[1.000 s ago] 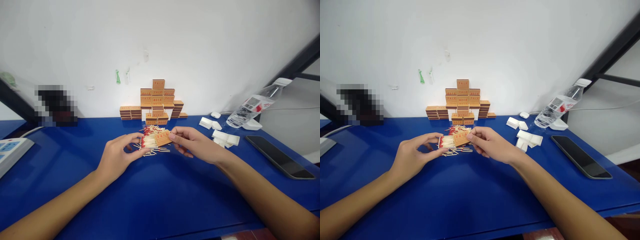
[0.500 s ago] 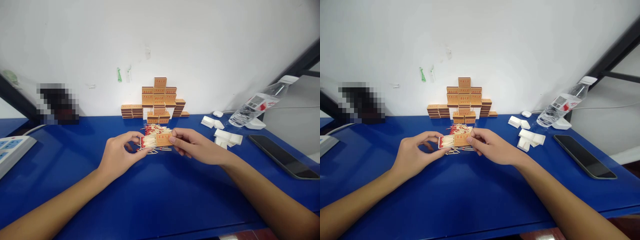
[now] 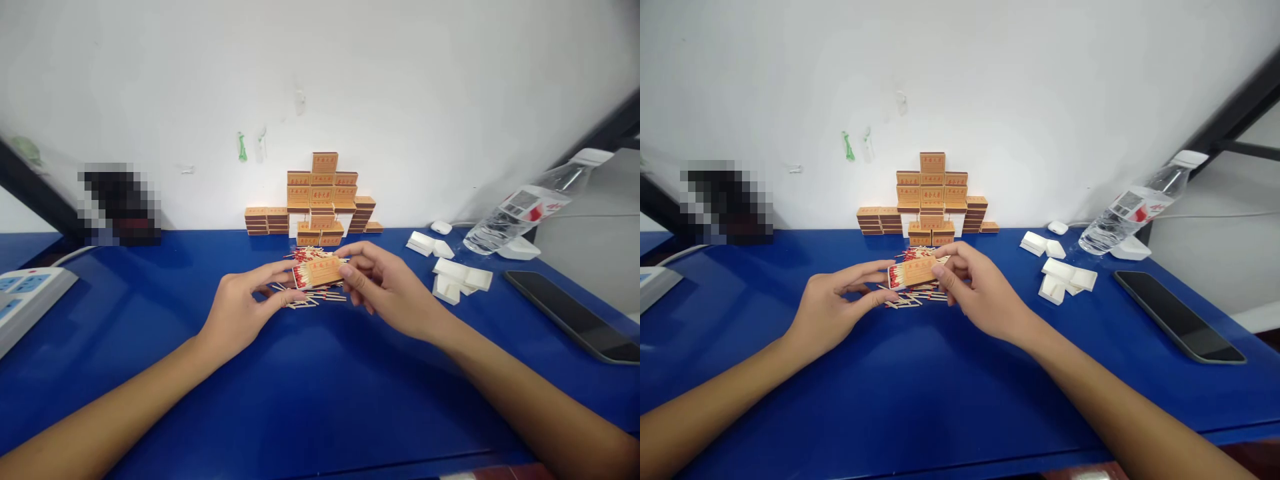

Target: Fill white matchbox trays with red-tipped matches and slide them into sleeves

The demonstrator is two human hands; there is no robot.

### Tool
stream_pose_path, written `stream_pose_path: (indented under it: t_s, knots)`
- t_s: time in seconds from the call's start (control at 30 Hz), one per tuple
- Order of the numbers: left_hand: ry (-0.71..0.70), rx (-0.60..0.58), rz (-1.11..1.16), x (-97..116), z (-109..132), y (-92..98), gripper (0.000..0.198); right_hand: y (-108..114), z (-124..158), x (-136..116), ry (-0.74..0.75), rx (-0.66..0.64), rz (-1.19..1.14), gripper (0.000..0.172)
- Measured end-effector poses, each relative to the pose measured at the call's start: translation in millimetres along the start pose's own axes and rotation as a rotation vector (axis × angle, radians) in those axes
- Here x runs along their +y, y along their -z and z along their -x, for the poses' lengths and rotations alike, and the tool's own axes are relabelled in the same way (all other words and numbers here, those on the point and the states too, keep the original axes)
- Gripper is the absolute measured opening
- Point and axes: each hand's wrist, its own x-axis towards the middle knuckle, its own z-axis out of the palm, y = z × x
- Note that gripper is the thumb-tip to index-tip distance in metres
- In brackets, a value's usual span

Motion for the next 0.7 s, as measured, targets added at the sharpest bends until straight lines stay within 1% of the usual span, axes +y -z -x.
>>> stream_pose_path:
  t_s: [0.1, 0.2, 0.27, 0.4, 0.47, 0.7]
  knots:
    - [0.002, -0.03, 0.055, 1, 1, 0.3, 0.042, -8, 4, -2, 0.018, -0.024, 0.048, 0.033]
    - [0.008, -0.039, 0.052, 2, 1, 0.8, 0.044, -11, 7, -3, 0.046, -0.042, 0.098, 0.038]
    - [0.008, -0.059, 0.052, 2, 1, 0.4, 0.049, -11, 8, -3, 0.106, -0.049, 0.166, 0.041]
    - [0.001, -0.121, 0.085, 2, 3, -2.2, 0.065, -15, 12, -1, 0.276, -0.069, 0.393, 0.045]
    - [0.005, -0.127, 0.094, 2, 3, -2.8, 0.067, -18, 14, 0, 0.331, -0.08, 0.473, 0.048]
    - [0.002, -0.14, 0.097, 2, 3, -1.4, 0.067, -22, 17, 1, 0.379, -0.113, 0.678, 0.051]
